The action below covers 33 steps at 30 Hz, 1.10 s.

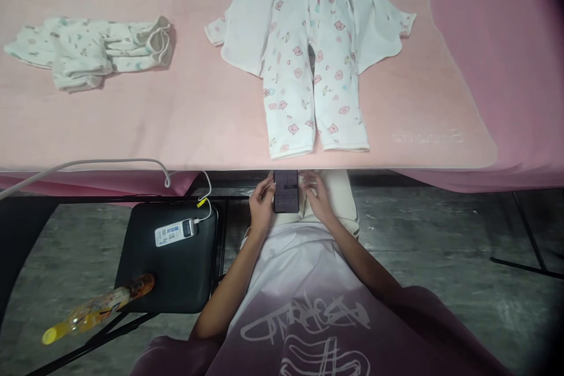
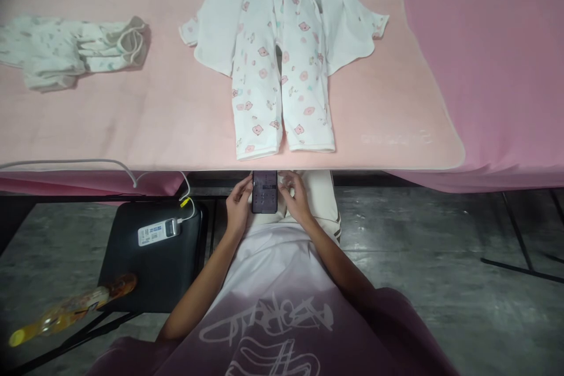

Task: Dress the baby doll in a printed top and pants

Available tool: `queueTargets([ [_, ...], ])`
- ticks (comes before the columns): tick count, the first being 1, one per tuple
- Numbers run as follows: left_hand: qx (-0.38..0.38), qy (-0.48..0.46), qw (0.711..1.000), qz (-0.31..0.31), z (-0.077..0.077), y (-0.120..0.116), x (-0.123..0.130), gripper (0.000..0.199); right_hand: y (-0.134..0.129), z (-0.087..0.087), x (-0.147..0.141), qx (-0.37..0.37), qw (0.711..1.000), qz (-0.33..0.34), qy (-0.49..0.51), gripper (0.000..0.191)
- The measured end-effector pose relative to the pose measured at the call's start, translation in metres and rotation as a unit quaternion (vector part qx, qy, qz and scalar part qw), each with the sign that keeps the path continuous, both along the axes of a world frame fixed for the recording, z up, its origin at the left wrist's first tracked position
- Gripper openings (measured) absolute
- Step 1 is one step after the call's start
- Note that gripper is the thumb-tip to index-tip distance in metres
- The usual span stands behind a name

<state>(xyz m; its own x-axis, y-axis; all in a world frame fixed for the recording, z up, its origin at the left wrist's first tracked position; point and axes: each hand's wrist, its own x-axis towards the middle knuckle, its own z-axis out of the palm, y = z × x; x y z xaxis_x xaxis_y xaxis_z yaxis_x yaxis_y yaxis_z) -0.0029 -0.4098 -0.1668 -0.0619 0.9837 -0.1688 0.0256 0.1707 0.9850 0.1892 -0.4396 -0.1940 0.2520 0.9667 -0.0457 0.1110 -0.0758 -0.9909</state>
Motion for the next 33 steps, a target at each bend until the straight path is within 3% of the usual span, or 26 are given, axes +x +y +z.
queueTargets([
  [9,-0.023,-0.007,1.0,0.019,-0.002,0.011,0.003,0.05,0.001,-0.008,-0.006,-0.045,0.996,-0.004,0.072,0.04],
  [17,-0.024,0.061,0.997,0.033,-0.015,0.035,0.014,0.034,0.003,-0.011,-0.004,-0.055,0.993,0.001,0.102,0.037],
  [25,-0.026,0.045,0.998,0.017,-0.007,0.029,0.011,0.036,0.0,-0.007,-0.003,-0.058,0.993,0.012,0.104,0.038],
  [33,-0.011,0.039,0.999,-0.007,-0.012,0.023,0.003,0.045,-0.006,-0.005,-0.001,-0.068,0.993,0.021,0.097,0.041],
])
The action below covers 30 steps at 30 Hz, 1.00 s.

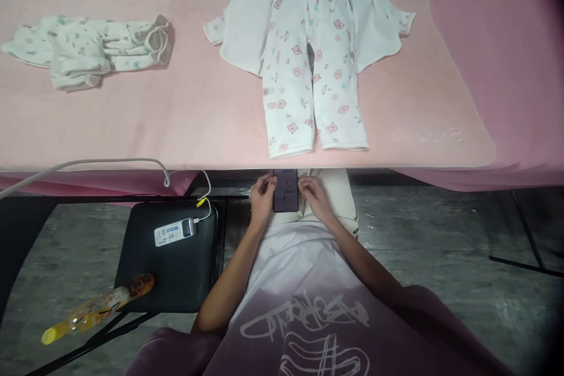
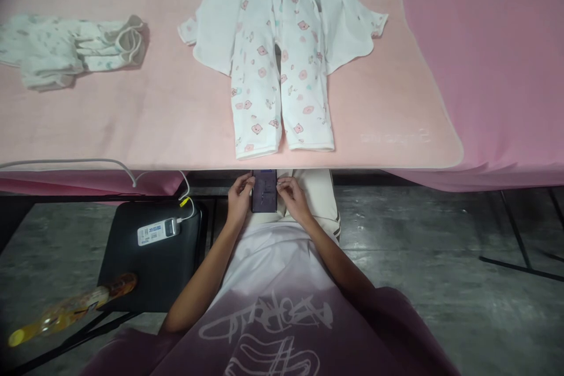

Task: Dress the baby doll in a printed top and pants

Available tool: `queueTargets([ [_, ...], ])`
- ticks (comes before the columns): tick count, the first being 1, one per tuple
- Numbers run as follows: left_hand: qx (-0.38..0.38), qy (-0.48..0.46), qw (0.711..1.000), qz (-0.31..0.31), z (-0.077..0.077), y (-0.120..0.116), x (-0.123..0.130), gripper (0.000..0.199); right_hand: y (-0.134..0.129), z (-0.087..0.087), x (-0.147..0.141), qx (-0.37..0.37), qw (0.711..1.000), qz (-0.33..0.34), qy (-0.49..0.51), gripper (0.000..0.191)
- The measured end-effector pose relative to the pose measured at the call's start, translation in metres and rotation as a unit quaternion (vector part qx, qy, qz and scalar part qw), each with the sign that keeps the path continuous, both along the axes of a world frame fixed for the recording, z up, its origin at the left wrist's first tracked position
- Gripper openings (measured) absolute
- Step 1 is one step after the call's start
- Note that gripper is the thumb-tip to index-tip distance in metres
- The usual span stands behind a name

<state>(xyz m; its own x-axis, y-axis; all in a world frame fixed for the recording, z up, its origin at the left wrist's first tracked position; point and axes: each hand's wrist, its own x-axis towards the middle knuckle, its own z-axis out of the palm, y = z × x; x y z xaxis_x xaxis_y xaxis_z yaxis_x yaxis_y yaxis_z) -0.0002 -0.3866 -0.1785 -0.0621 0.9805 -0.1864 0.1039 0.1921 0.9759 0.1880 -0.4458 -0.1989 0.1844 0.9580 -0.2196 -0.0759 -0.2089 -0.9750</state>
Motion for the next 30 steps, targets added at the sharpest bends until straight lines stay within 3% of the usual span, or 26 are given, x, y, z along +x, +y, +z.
queueTargets([
  [7,0.019,0.007,0.999,-0.035,-0.002,-0.012,-0.012,0.044,-0.007,0.008,-0.004,-0.012,0.999,0.01,-0.03,0.041],
  [16,0.024,0.025,0.999,-0.03,-0.009,-0.014,-0.014,0.041,-0.005,0.011,-0.015,-0.022,0.999,-0.006,-0.046,0.054],
  [20,0.018,0.015,1.0,-0.02,-0.008,0.0,-0.011,0.043,-0.006,0.01,-0.01,-0.032,0.999,-0.006,-0.042,0.042],
  [30,-0.01,-0.008,1.0,-0.012,0.005,0.049,0.012,0.037,-0.014,0.014,0.0,-0.039,0.997,0.065,-0.028,0.045],
])
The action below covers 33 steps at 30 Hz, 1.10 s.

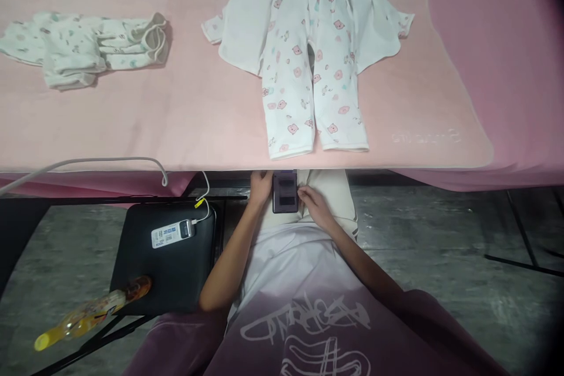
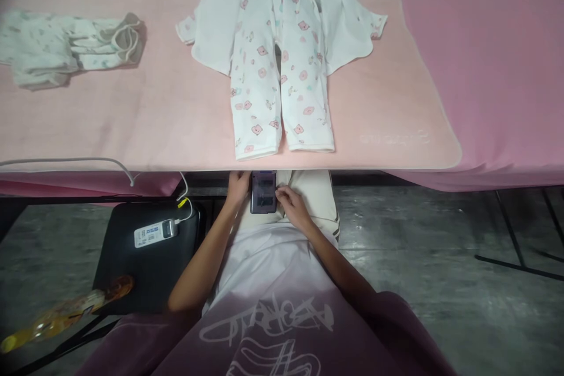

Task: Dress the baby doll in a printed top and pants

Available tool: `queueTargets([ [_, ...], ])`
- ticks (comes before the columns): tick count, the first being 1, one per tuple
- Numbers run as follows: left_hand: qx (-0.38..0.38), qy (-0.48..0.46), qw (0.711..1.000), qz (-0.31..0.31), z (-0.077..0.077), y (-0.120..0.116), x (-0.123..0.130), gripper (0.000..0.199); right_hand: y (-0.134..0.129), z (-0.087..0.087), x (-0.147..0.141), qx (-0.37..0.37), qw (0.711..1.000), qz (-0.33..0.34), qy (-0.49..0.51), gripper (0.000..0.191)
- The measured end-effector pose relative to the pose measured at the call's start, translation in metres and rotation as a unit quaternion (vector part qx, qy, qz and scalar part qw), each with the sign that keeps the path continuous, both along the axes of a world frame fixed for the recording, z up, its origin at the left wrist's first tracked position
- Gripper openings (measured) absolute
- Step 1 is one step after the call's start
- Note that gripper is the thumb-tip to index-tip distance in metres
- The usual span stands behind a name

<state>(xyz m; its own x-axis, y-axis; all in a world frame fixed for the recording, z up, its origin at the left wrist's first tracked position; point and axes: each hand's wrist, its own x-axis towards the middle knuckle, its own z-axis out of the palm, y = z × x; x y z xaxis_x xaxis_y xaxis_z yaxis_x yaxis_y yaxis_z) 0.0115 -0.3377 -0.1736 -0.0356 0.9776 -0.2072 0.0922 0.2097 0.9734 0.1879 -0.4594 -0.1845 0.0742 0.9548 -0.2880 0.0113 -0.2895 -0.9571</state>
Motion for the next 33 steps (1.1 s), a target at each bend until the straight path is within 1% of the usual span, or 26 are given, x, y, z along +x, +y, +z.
queueTargets([
  [4,0.001,0.0,1.0,0.003,0.0,-0.001,0.002,0.035,-0.005,0.0,0.002,-0.006,1.0,0.014,0.009,0.042],
  [8,-0.016,0.0,1.0,0.002,0.004,-0.009,-0.002,0.04,-0.01,-0.001,0.002,-0.005,0.999,0.032,0.006,0.041],
  [13,-0.003,-0.02,1.0,0.002,0.004,-0.014,-0.006,0.044,-0.014,-0.002,0.002,0.004,0.999,0.047,-0.007,0.044],
  [18,0.01,-0.024,1.0,0.001,0.001,-0.016,-0.007,0.044,-0.015,-0.001,0.003,0.011,0.999,0.05,-0.01,0.044],
  [23,0.007,-0.033,0.999,0.003,0.0,-0.016,-0.006,0.046,-0.015,-0.001,0.003,0.019,0.999,0.049,-0.016,0.043],
  [33,0.007,-0.011,1.0,0.006,0.002,-0.016,-0.008,0.041,-0.016,-0.008,0.003,0.019,0.999,0.049,-0.005,0.04],
])
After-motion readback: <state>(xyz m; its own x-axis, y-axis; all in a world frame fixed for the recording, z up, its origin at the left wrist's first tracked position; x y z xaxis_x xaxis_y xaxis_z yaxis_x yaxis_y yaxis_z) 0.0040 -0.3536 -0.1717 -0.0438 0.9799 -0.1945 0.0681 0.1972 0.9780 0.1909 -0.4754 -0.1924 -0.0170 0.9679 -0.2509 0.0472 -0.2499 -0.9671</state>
